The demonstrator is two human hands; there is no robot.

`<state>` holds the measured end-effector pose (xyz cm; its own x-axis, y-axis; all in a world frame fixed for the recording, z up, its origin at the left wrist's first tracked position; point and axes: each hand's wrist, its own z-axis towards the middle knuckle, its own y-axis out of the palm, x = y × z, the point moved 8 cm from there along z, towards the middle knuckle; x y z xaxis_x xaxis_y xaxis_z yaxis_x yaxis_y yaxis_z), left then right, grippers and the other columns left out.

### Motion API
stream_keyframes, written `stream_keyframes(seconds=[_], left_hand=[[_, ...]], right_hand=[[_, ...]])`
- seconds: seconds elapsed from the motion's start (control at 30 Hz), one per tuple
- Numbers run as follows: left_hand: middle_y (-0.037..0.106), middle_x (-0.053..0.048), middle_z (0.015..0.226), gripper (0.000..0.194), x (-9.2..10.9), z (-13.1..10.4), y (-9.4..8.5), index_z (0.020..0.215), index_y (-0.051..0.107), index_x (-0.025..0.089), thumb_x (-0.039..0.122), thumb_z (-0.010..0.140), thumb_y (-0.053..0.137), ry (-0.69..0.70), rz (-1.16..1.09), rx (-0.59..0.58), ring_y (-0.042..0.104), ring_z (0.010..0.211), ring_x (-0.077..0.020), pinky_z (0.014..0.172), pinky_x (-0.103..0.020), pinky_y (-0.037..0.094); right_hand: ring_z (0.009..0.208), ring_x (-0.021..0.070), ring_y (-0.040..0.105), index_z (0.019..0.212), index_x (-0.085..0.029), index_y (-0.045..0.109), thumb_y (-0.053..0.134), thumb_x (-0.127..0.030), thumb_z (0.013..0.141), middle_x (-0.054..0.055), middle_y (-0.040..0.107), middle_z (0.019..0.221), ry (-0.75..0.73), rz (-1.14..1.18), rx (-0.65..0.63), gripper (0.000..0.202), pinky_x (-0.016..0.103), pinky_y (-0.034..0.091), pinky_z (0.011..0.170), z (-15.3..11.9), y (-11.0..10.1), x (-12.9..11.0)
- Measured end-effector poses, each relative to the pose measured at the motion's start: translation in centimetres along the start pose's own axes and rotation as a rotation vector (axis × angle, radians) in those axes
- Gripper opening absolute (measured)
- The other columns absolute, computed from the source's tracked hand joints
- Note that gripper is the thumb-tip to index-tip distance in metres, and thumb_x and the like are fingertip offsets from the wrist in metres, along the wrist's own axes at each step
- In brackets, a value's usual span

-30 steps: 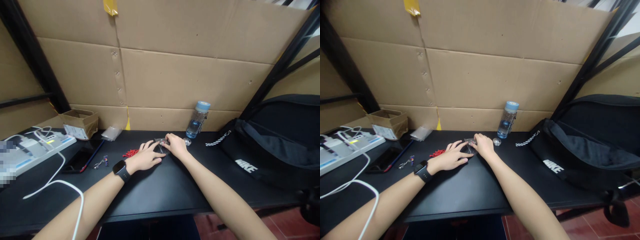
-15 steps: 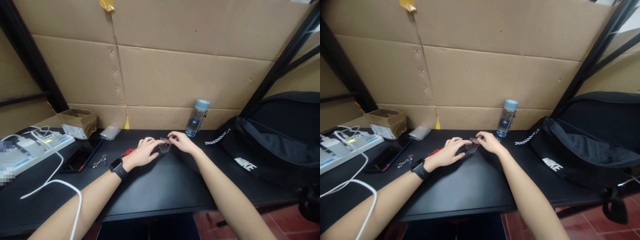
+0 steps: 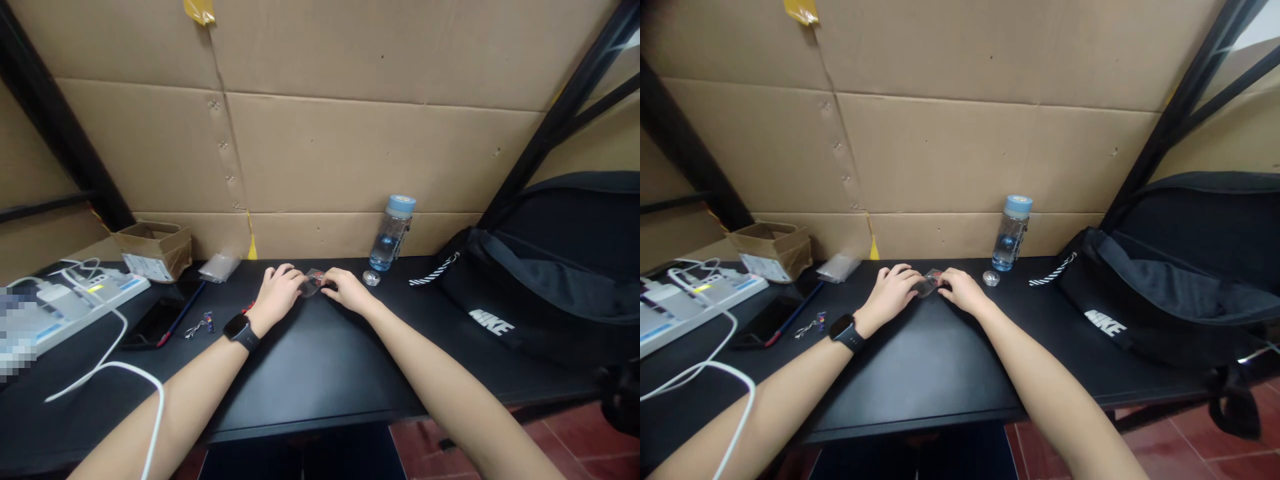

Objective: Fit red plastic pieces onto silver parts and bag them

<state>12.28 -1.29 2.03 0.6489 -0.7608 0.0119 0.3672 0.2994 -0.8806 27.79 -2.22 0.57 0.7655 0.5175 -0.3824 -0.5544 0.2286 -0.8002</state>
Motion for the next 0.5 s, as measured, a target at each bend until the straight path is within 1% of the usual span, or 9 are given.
stream_keyframes(seconds=[0.03, 0.1, 0.2, 0.37, 0.5], left_hand=[[0.069, -0.005, 0.122, 0.029, -0.2, 0.0, 0.0, 0.115, 0.066, 0.029, 0.016, 0.089, 0.063, -0.006, 0.007, 0.007, 0.046, 0.128, -0.0295, 0.095, -0.046, 0.032], [0.070, -0.005, 0.121, 0.029, -0.7, 0.0, 0.0, 0.114, 0.066, 0.029, 0.017, 0.088, 0.066, -0.019, 0.010, 0.017, 0.046, 0.127, -0.0297, 0.095, -0.045, 0.031], [0.070, -0.004, 0.121, 0.031, -1.2, 0.0, -0.1, 0.115, 0.066, 0.030, 0.018, 0.087, 0.069, -0.027, -0.004, 0.021, 0.046, 0.127, -0.0296, 0.094, -0.045, 0.031], [0.072, -0.002, 0.117, 0.015, -0.9, 0.0, 0.4, 0.102, 0.069, 0.029, 0.023, 0.088, 0.070, 0.011, -0.092, -0.029, 0.047, 0.127, -0.0290, 0.093, -0.045, 0.028], [0.073, -0.002, 0.113, 0.014, -0.7, -0.1, 0.5, 0.099, 0.068, 0.028, 0.030, 0.086, 0.074, -0.006, -0.156, -0.045, 0.048, 0.125, -0.0282, 0.093, -0.044, 0.025]], right_hand=[[0.086, 0.0169, 0.063, 0.087, -0.019, 0.068, 0.069, -0.015, 0.085, 0.005, 0.067, 0.095, -0.006, -0.005, 0.016, 0.005, 0.028, 0.048, 0.080, 0.1, 0.0, 0.0], [0.084, 0.0167, 0.062, 0.084, -0.018, 0.066, 0.065, -0.013, 0.087, 0.005, 0.067, 0.093, -0.026, 0.012, 0.033, 0.006, 0.028, 0.048, 0.079, 0.1, 0.0, -0.2], [0.080, 0.0160, 0.062, 0.084, -0.019, 0.065, 0.063, -0.014, 0.088, 0.005, 0.068, 0.091, -0.045, 0.088, 0.029, 0.007, 0.026, 0.048, 0.074, 0.0, -0.2, -0.3], [0.076, 0.0158, 0.066, 0.085, -0.020, 0.065, 0.061, -0.017, 0.088, 0.003, 0.072, 0.088, 0.039, 0.201, -0.018, 0.005, 0.026, 0.050, 0.072, -0.3, 0.0, 0.7], [0.076, 0.0152, 0.069, 0.085, -0.020, 0.065, 0.062, -0.017, 0.086, 0.003, 0.074, 0.092, 0.081, 0.234, -0.026, 0.005, 0.026, 0.051, 0.071, -0.4, 0.3, 1.2]])
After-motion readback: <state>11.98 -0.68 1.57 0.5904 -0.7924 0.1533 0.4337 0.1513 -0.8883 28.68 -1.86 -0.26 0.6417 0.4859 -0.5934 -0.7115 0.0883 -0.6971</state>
